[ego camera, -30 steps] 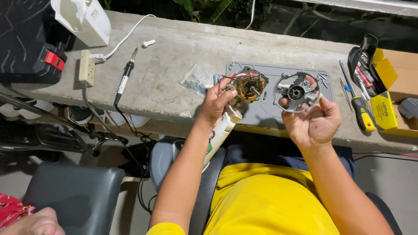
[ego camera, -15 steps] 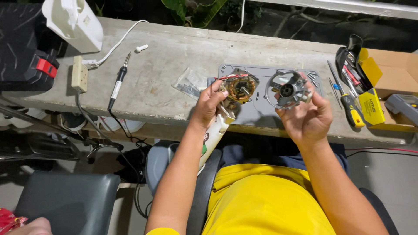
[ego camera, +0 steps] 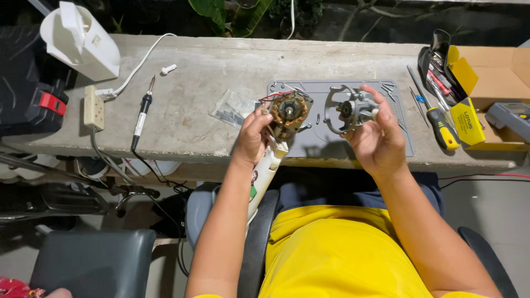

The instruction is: The person disassembles a small electrical motor, removes the rotor, and then reassembles the housing and rotor. They use a screwdriver to tighten screws on the component.

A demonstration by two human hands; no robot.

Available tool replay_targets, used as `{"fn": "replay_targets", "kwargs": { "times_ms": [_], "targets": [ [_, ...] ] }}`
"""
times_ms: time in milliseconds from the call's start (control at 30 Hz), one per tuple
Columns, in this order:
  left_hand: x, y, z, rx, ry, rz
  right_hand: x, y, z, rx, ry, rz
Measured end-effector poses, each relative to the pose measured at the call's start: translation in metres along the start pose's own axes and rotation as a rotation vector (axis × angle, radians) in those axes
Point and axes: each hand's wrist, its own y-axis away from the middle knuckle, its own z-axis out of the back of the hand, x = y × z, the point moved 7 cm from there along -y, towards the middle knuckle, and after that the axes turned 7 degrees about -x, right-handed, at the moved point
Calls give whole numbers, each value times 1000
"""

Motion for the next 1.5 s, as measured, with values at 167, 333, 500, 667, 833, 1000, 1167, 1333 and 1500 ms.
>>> {"fn": "replay_targets", "kwargs": {
  "times_ms": [167, 333, 500, 667, 833, 1000, 1167, 1333, 1500],
  "targets": [
    [1, 0, 4, -5, -15, 1, 2, 2, -20, 31, 110, 54],
    [3, -2, 2, 4, -17, -10, 11, -8, -33, 25, 342, 168],
    [7, -2, 2, 38, -3, 10, 17, -12, -52, 134, 648, 317],
    [5, 1, 4, 40, -6, -39, 14, -11, -68, 215, 758, 360],
    [-15, 20, -20, 52, -20, -58, 11, 4, -76, 253, 841, 472],
    [-13, 17, -22, 66, 25, -69, 18, 33, -117, 360, 976, 761],
    [-17, 26, -26, 78, 63, -57, 14, 48, -125, 369, 1146, 1002],
    [-12, 19, -19, 83, 63, -52, 14, 52, -127, 387, 1142, 1034],
    [-8, 15, -13, 74, 57, -59, 12, 55, -122, 396, 1112, 988]
  ]
}}
